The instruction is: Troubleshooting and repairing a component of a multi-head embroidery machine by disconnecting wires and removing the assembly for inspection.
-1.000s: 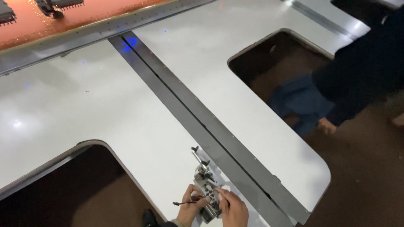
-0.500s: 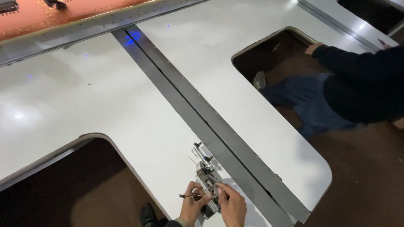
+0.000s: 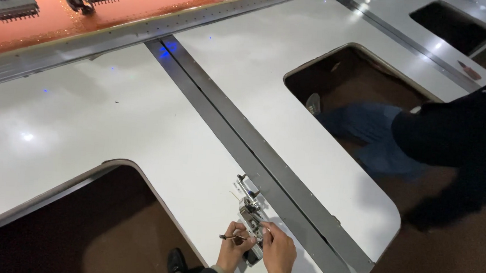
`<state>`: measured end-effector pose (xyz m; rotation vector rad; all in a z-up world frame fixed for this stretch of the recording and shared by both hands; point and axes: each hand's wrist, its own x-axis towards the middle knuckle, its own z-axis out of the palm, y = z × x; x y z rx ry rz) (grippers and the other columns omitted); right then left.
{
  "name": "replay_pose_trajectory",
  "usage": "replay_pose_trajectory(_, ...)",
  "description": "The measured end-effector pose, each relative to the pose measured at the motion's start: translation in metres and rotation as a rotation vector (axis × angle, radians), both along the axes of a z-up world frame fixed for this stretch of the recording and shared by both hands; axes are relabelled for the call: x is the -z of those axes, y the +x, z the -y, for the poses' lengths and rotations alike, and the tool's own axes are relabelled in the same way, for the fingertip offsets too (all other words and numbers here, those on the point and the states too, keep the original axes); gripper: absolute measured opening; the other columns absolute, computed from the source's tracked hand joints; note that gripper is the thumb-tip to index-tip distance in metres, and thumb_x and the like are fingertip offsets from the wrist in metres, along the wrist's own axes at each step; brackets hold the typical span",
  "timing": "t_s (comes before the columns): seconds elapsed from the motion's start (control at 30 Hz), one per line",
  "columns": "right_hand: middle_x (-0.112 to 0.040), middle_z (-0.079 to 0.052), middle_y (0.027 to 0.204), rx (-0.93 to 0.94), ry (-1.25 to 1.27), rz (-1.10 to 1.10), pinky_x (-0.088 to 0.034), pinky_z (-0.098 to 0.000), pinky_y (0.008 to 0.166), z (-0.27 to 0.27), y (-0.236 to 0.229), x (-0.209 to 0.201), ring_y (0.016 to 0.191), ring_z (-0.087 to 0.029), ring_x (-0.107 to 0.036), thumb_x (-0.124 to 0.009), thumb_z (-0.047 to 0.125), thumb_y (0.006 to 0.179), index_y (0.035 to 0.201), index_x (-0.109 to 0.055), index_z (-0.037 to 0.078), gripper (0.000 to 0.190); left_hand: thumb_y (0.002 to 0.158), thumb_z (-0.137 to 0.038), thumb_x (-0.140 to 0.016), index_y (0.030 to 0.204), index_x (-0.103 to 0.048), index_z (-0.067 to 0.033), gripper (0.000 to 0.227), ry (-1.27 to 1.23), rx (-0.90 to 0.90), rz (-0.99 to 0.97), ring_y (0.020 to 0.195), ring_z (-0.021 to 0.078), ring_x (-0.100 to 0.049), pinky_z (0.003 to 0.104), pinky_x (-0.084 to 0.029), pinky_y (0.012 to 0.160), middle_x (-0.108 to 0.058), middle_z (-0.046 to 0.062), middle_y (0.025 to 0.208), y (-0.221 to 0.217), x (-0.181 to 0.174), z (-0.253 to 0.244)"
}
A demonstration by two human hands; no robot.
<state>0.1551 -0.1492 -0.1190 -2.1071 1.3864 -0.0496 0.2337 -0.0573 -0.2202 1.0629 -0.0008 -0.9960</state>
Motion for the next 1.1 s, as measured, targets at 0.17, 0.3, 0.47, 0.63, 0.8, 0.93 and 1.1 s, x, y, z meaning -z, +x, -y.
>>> replay_pose_trajectory(0.17,-0.081,0.007,0.102,0.003,-0.145,-0.057,-0.053,-0.0404,0.08,-0.001,-0.001,0.021,0.099,-0.025,-0.072,-0.062,0.028,0.096,0.113,-0.076,0.043,0.027,0.087,0.012,-0.08,0.102,-0.055,-0.0098,0.037,-0.061,-0.04,0.024,0.068,0.0156,-0.048,0.03,-0.04,0.07,-0.053,0.004,0.075,-0.002,0.029,0.005)
replay_pose_trajectory(0.3,-0.081,0.01,0.108,0.046,-0.011,-0.041,-0.053,-0.0416,0.08,0.001,0.004,0.0,0.105,-0.024,-0.071,-0.054,0.028,0.097,0.112,-0.077,0.041,0.03,0.089,0.007,-0.082,0.101,-0.056,-0.0117,0.034,-0.012,-0.015,-0.004,0.072,0.0185,-0.053,0.033,-0.042,0.076,-0.059,0.006,0.081,0.001,0.037,0.007)
replay_pose_trajectory(0.47,-0.078,0.013,0.115,-0.01,-0.117,-0.136,-0.052,-0.0398,0.092,0.011,0.0,0.037,0.108,-0.024,-0.07,-0.057,0.031,0.097,0.115,-0.076,0.044,0.029,0.085,0.007,-0.082,0.102,-0.054,-0.0092,0.037,-0.022,-0.009,0.124,0.067,0.0156,-0.052,0.03,-0.043,0.069,-0.057,0.005,0.073,0.001,0.054,0.012)
replay_pose_trajectory(0.63,-0.077,0.012,0.117,-0.027,-0.037,-0.192,-0.053,-0.0397,0.09,0.023,0.004,0.03,0.11,-0.025,-0.07,-0.059,0.033,0.094,0.113,-0.077,0.045,0.029,0.081,0.003,-0.085,0.097,-0.056,-0.0109,0.036,-0.125,-0.094,0.242,0.065,0.0104,-0.051,0.028,-0.04,0.065,-0.056,0.0,0.071,-0.008,0.085,0.022)
replay_pose_trajectory(0.8,-0.077,0.018,0.119,-0.022,0.076,-0.372,-0.055,-0.0284,0.09,0.02,0.02,-0.005,0.111,-0.013,-0.072,-0.056,0.038,0.1,0.116,-0.077,0.049,0.028,0.086,0.006,-0.083,0.102,-0.051,-0.0124,0.04,0.015,-0.029,0.119,0.063,0.0126,-0.046,0.029,-0.034,0.07,-0.05,0.001,0.071,-0.004,0.066,0.024)
replay_pose_trajectory(0.93,-0.077,0.009,0.091,-0.112,0.11,-0.39,-0.054,-0.03,0.085,0.022,0.028,-0.023,0.095,-0.016,-0.073,-0.054,0.032,0.094,0.1,-0.077,0.034,0.024,0.086,0.001,-0.071,0.092,-0.051,-0.0135,0.025,0.045,-0.141,0.101,0.069,0.0161,-0.042,0.029,-0.032,0.071,-0.044,0.004,0.072,-0.013,0.06,0.028)
replay_pose_trajectory(1.1,-0.076,0.005,0.062,-0.144,0.104,-0.404,-0.055,-0.0292,0.076,0.026,0.036,-0.018,0.075,-0.016,-0.074,-0.053,0.02,0.076,0.085,-0.077,0.025,0.026,0.078,-0.02,-0.08,0.087,-0.054,-0.0173,0.028,0.328,-0.246,0.277,0.061,0.0167,-0.057,0.031,-0.048,0.068,-0.057,0.003,0.066,-0.02,0.092,0.053)
